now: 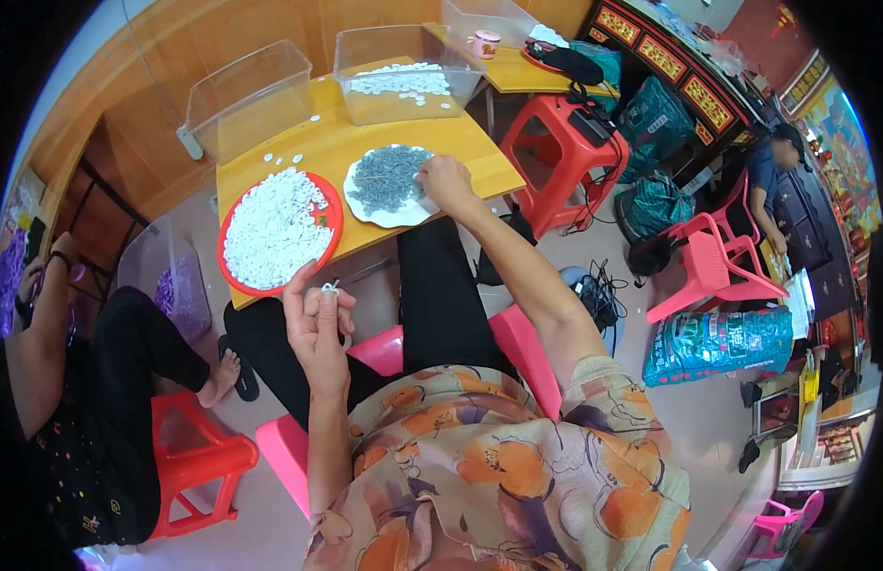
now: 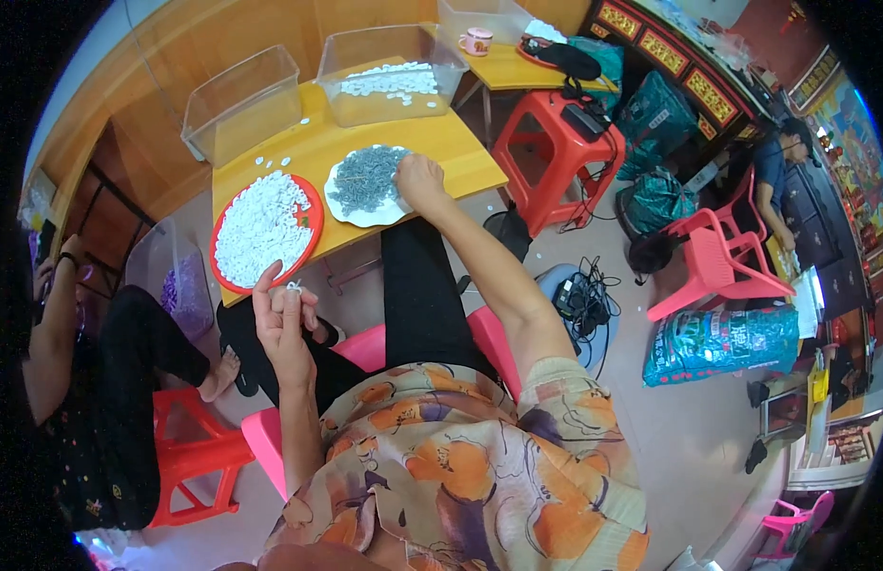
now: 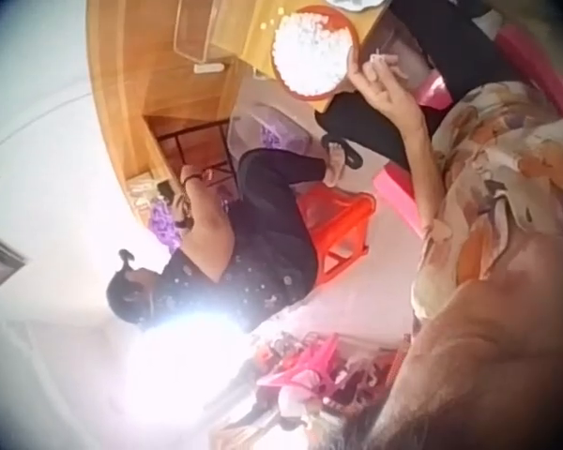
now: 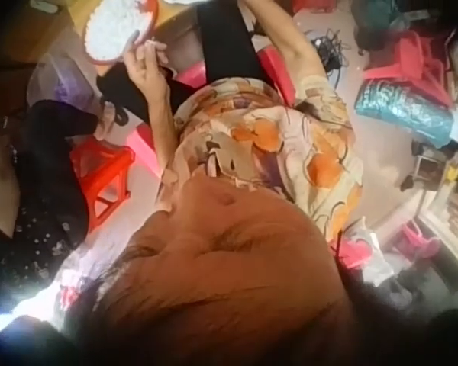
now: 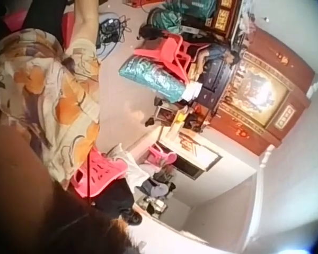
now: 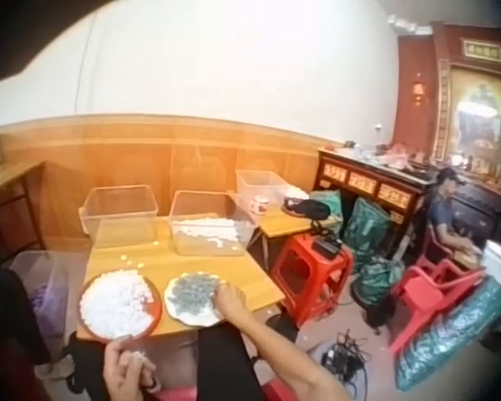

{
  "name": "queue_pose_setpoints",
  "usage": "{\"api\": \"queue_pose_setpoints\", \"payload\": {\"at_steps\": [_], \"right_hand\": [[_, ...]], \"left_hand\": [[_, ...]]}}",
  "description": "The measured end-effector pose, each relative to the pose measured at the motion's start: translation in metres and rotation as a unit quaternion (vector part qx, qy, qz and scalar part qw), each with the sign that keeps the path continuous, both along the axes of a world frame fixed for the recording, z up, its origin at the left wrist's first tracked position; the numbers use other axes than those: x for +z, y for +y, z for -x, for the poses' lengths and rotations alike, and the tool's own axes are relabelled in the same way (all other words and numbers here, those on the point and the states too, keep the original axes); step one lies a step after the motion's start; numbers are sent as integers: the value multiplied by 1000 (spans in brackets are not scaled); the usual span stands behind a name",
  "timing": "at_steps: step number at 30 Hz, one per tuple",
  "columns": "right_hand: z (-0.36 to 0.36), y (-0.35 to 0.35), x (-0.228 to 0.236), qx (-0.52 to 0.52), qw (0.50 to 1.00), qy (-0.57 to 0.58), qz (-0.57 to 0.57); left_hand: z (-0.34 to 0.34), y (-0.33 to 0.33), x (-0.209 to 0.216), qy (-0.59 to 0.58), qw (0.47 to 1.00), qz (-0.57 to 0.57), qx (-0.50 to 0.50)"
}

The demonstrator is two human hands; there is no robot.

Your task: The recorder is manually assembling small white plastic components by inserting metal pins into them.

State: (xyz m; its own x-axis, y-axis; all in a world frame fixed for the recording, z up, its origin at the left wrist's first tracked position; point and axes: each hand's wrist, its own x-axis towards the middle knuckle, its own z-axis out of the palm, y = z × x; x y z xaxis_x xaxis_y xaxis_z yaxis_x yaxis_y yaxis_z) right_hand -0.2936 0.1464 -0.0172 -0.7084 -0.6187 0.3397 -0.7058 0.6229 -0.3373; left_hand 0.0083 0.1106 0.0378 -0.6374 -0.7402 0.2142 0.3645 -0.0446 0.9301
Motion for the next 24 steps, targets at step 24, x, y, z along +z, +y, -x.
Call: {"api": "queue_pose_setpoints", "payload": {"at_steps": [24], "right_hand": [[-194, 47, 75, 210, 553, -728, 346]], "left_hand": [[-4, 12, 10, -2, 994, 85, 62]]}}
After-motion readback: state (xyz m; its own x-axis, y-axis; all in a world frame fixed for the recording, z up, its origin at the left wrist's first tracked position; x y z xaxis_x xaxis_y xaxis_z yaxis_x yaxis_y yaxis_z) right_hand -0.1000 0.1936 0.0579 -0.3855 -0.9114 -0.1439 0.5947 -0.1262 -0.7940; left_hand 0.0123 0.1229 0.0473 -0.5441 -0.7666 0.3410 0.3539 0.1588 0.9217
